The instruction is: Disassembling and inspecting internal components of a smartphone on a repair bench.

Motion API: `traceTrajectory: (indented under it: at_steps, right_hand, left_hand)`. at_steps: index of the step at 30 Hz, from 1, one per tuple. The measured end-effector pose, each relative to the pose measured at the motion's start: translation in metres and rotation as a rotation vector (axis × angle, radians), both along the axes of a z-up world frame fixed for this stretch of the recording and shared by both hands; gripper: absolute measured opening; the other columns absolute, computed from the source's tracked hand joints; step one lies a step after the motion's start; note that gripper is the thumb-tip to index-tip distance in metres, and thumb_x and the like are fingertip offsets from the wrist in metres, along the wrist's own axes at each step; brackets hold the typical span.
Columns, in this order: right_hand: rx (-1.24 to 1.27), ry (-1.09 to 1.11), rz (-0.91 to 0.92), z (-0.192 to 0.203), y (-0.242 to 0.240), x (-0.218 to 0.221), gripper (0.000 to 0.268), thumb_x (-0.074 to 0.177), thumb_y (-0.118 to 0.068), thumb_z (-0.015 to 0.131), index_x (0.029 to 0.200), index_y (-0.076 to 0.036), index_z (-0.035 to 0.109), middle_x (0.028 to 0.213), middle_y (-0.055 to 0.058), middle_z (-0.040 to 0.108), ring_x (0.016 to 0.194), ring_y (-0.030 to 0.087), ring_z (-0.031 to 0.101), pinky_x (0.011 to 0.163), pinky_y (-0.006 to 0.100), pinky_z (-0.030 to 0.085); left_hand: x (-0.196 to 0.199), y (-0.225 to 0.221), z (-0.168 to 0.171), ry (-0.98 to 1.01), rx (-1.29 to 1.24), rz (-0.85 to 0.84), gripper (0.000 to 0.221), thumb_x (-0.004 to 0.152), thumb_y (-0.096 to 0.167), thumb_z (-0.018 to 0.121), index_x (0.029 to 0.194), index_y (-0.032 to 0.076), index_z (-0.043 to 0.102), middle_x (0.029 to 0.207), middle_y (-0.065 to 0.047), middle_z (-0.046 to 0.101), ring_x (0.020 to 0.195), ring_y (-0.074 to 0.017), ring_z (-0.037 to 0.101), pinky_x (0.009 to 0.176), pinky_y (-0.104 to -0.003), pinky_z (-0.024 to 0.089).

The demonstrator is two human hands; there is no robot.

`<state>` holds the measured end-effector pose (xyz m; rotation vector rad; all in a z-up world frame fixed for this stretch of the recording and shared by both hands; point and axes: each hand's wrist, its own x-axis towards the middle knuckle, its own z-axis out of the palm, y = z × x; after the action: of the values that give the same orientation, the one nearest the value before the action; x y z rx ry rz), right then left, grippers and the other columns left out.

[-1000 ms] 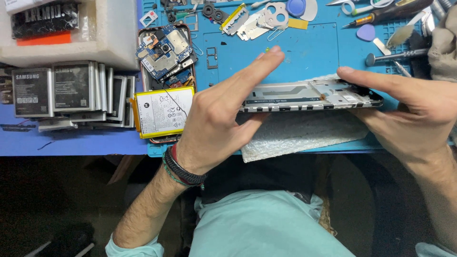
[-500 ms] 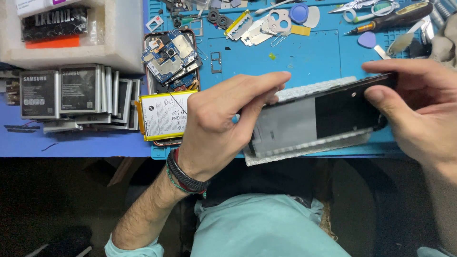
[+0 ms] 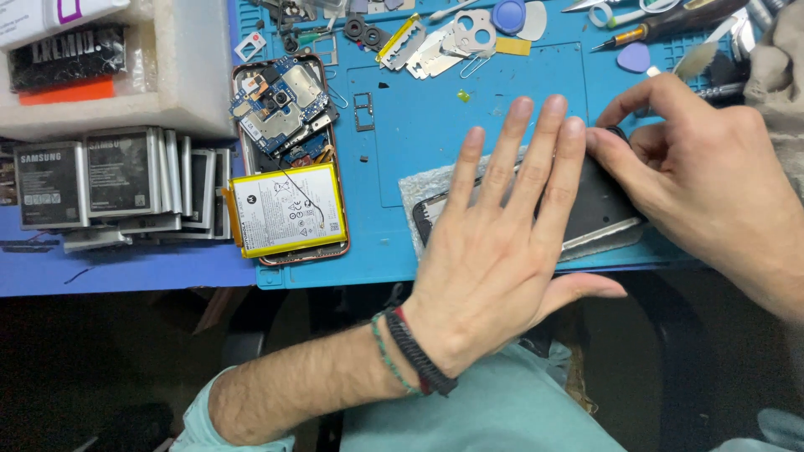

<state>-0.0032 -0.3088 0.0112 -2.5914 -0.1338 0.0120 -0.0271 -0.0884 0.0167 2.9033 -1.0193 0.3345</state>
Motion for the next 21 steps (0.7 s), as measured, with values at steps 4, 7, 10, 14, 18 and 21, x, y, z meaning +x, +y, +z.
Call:
traceTrajectory:
  at_steps: [4, 7, 10, 14, 18, 21]
  right_hand:
    - [-0.478, -0.086, 0.119, -0.002, -0.003, 0.011, 0.03, 0.122, -0.037, 0.064, 0.128, -0.008, 0.058, 0.069, 0.011, 0.069, 0.072, 0.044, 0.071, 0.067, 0.053, 0.054]
    - [-0.528, -0.107, 0.168, -0.007, -0.006, 0.014, 0.033, 0.122, -0.041, 0.061, 0.126, -0.008, 0.057, 0.076, 0.017, 0.07, 0.073, 0.049, 0.071, 0.065, 0.057, 0.054]
    - [-0.529, -0.129, 0.188, -0.01, -0.006, 0.014, 0.033, 0.121, -0.04, 0.061, 0.125, -0.008, 0.056, 0.081, 0.016, 0.071, 0.074, 0.048, 0.071, 0.064, 0.057, 0.054]
    - [-0.589, -0.091, 0.134, -0.005, 0.002, 0.01, 0.033, 0.122, -0.044, 0.056, 0.125, -0.011, 0.055, 0.073, 0.016, 0.07, 0.072, 0.048, 0.073, 0.062, 0.058, 0.056]
    - [-0.523, -0.104, 0.152, -0.006, -0.002, 0.011, 0.032, 0.12, -0.041, 0.058, 0.126, -0.009, 0.055, 0.075, 0.016, 0.07, 0.072, 0.047, 0.072, 0.064, 0.057, 0.055]
    - [-0.411, -0.109, 0.154, -0.001, -0.004, 0.006, 0.026, 0.118, -0.033, 0.063, 0.126, -0.008, 0.058, 0.077, 0.011, 0.072, 0.074, 0.045, 0.072, 0.067, 0.055, 0.055]
  left_hand:
    - [0.002, -0.018, -0.018, 0.025, -0.013, 0.03, 0.135, 0.093, 0.104, 0.062, 0.168, -0.003, 0.029, 0.176, -0.023, 0.025, 0.167, -0.035, 0.022, 0.138, -0.05, 0.018]
    - [0.003, -0.018, -0.024, 0.036, -0.019, 0.033, 0.126, 0.097, 0.094, 0.064, 0.167, -0.005, 0.031, 0.175, -0.026, 0.022, 0.166, -0.0376, 0.022, 0.139, -0.048, 0.019]
    - [0.003, -0.018, -0.027, 0.029, -0.017, 0.021, 0.12, 0.1, 0.088, 0.061, 0.166, -0.007, 0.031, 0.174, -0.028, 0.023, 0.166, -0.0384, 0.024, 0.139, -0.046, 0.02]
    - [0.003, -0.017, -0.029, 0.002, -0.014, 0.01, 0.108, 0.105, 0.08, 0.056, 0.166, -0.006, 0.032, 0.174, -0.027, 0.026, 0.165, -0.0381, 0.024, 0.139, -0.046, 0.02]
    - [0.003, -0.014, -0.026, -0.018, -0.019, -0.018, 0.107, 0.106, 0.08, 0.056, 0.166, -0.005, 0.03, 0.174, -0.024, 0.03, 0.165, -0.0338, 0.029, 0.139, -0.043, 0.022]
    - [0.001, -0.016, -0.027, -0.071, -0.017, 0.03, 0.11, 0.1, 0.088, 0.064, 0.167, 0.008, 0.031, 0.173, -0.017, 0.04, 0.163, -0.0305, 0.038, 0.135, -0.049, 0.03]
